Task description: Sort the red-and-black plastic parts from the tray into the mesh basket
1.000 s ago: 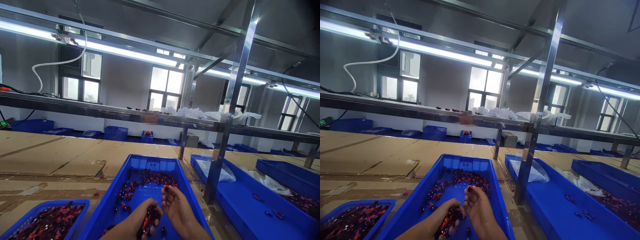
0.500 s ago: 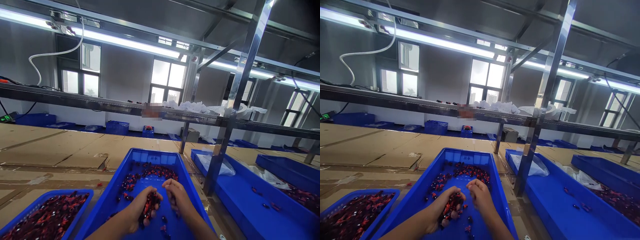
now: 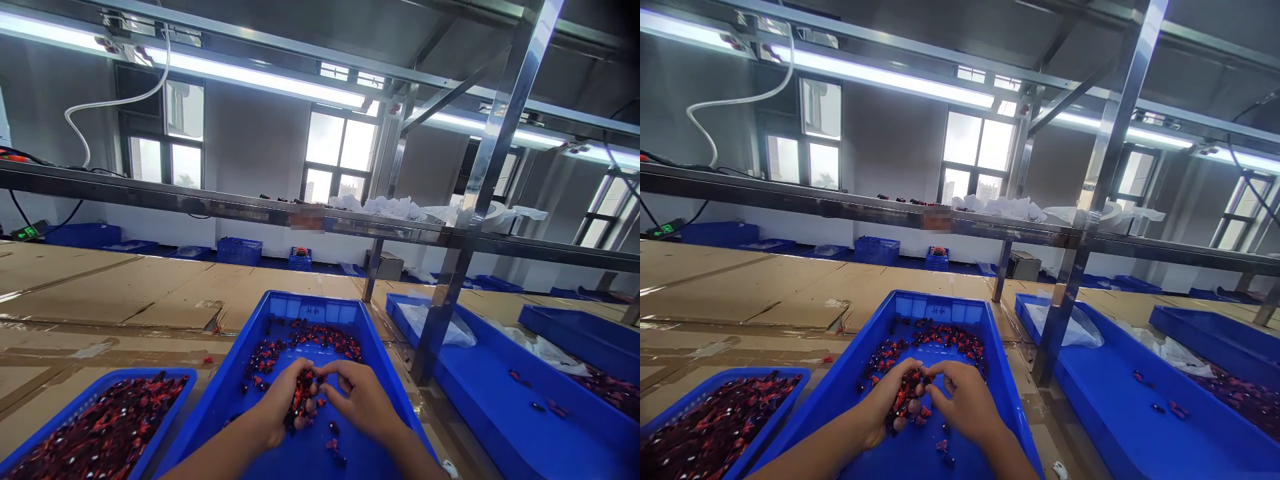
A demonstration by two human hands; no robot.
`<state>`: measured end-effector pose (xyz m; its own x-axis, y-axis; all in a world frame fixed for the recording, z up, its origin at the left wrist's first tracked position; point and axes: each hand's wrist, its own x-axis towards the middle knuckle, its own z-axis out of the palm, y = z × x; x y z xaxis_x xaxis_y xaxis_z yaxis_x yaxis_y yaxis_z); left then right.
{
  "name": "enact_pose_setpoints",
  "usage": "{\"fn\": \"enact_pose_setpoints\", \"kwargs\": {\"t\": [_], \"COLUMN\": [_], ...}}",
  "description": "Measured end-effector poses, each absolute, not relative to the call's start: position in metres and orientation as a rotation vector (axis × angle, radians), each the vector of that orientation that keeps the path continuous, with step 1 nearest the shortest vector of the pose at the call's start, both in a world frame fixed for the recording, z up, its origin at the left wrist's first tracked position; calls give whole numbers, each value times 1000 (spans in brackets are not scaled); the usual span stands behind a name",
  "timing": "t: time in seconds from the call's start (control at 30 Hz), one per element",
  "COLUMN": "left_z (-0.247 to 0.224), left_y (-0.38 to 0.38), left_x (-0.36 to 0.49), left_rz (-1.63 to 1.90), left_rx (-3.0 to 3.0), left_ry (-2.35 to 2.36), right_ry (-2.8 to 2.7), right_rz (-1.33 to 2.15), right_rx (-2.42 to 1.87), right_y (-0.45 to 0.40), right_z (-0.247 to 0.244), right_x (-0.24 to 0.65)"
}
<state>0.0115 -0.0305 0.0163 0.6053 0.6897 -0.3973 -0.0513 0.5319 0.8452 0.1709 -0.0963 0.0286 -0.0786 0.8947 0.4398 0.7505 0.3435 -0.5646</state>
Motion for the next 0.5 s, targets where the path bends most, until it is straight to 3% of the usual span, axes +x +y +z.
{"fn": "enact_pose_setpoints", "kwargs": {"t": [0.17, 0.33, 0.5], "left_z": [19, 20, 20], "left_y": [-32, -37, -40], "left_x": [12, 12, 13], "left_rz": [611, 586, 537], "left_rx": [932, 948, 951], "left_ry": [834, 864, 897], "right_ry": [-1703, -1170, -1094], "right_rz": [287, 925, 1155], "right_rx": [-1358, -1039, -1037], "right_y": [-96, -94, -91], "right_z": [27, 24, 21], "right_x": [168, 166, 171]}}
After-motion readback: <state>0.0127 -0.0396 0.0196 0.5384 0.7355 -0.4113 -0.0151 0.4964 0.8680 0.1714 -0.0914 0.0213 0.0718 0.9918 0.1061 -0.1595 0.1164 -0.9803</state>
